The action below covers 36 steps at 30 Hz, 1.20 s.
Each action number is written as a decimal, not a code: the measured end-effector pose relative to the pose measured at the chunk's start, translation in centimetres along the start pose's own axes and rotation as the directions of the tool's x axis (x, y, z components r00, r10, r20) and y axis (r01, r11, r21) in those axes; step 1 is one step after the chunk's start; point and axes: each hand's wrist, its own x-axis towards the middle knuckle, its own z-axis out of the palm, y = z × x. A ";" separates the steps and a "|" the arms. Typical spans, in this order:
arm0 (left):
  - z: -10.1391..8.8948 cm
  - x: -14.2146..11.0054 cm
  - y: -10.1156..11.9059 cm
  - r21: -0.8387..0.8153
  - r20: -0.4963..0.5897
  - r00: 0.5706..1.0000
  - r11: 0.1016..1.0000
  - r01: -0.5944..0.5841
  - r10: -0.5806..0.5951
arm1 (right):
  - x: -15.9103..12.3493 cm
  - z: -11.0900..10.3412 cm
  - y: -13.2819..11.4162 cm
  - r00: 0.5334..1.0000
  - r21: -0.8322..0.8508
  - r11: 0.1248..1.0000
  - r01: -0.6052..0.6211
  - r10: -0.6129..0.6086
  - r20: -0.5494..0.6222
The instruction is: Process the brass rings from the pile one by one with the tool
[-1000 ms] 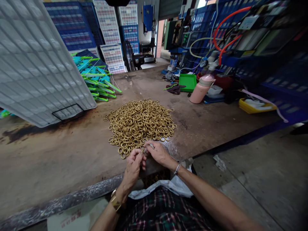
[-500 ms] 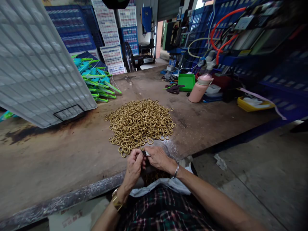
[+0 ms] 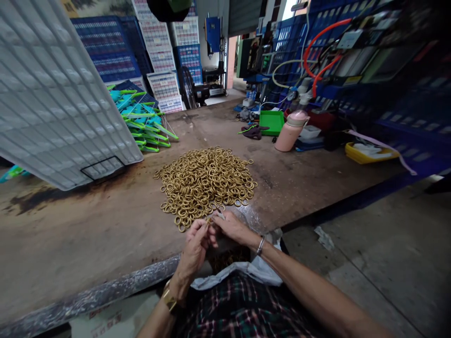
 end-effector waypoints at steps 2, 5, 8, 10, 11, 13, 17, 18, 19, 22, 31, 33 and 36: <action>0.0 0.1 -0.1 -0.031 -0.018 1.000 1.000 0.001 -0.001 | -0.5 0.5 -0.5 0.982 0.188 0.979 -0.078 0.042 0.186; -0.1 0.1 -0.4 -0.018 -0.046 0.999 1.000 0.010 -0.011 | -0.7 0.9 -0.5 0.965 0.258 0.956 -0.138 0.071 0.252; -0.5 0.1 -0.8 -0.010 -0.086 0.996 1.000 0.023 -0.024 | -0.3 0.8 0.1 0.998 0.170 0.984 -0.052 0.045 0.051; -1.0 0.2 -1.0 -0.033 -0.122 0.992 0.999 0.033 -0.037 | 0.0 0.6 0.4 0.994 0.019 0.998 0.060 -0.057 -0.097; -1.1 0.3 -1.1 -0.048 -0.138 0.989 0.998 0.040 -0.047 | 0.1 0.4 0.6 0.985 -0.062 0.992 0.113 -0.120 -0.127; -1.4 0.3 -1.1 -0.067 -0.158 0.986 0.996 0.052 -0.062 | 0.1 0.3 0.6 0.971 -0.177 0.966 0.190 -0.212 -0.113; -1.4 0.1 -0.9 -0.043 -0.139 0.988 0.997 0.067 -0.072 | -0.1 0.3 0.3 0.973 -0.207 0.955 0.210 -0.225 -0.049; -1.3 0.0 -0.8 -0.035 -0.130 0.988 0.997 0.073 -0.077 | -0.1 0.4 0.3 0.977 -0.189 0.962 0.197 -0.210 -0.049; -1.2 -0.1 -0.7 -0.030 -0.120 0.989 0.996 0.083 -0.086 | -0.1 0.5 0.4 0.980 -0.164 0.970 0.181 -0.192 -0.052; -1.0 -0.3 -0.5 -0.019 -0.082 0.991 0.994 0.106 -0.107 | -0.2 0.6 0.6 0.988 -0.069 0.988 0.136 -0.140 -0.064; -1.6 -0.2 -1.0 0.414 -0.078 0.991 0.908 -0.065 0.107 | -0.5 0.5 0.2 0.988 -0.235 0.962 0.137 -0.149 -0.035; -1.6 -0.3 -1.0 0.461 -0.060 0.986 0.880 -0.110 0.155 | -0.4 0.5 0.1 0.986 -0.247 0.957 0.149 -0.162 -0.034; -1.5 -0.4 -0.8 0.461 -0.056 0.988 0.881 -0.101 0.142 | -0.3 0.6 0.3 0.987 -0.214 0.967 0.137 -0.151 -0.051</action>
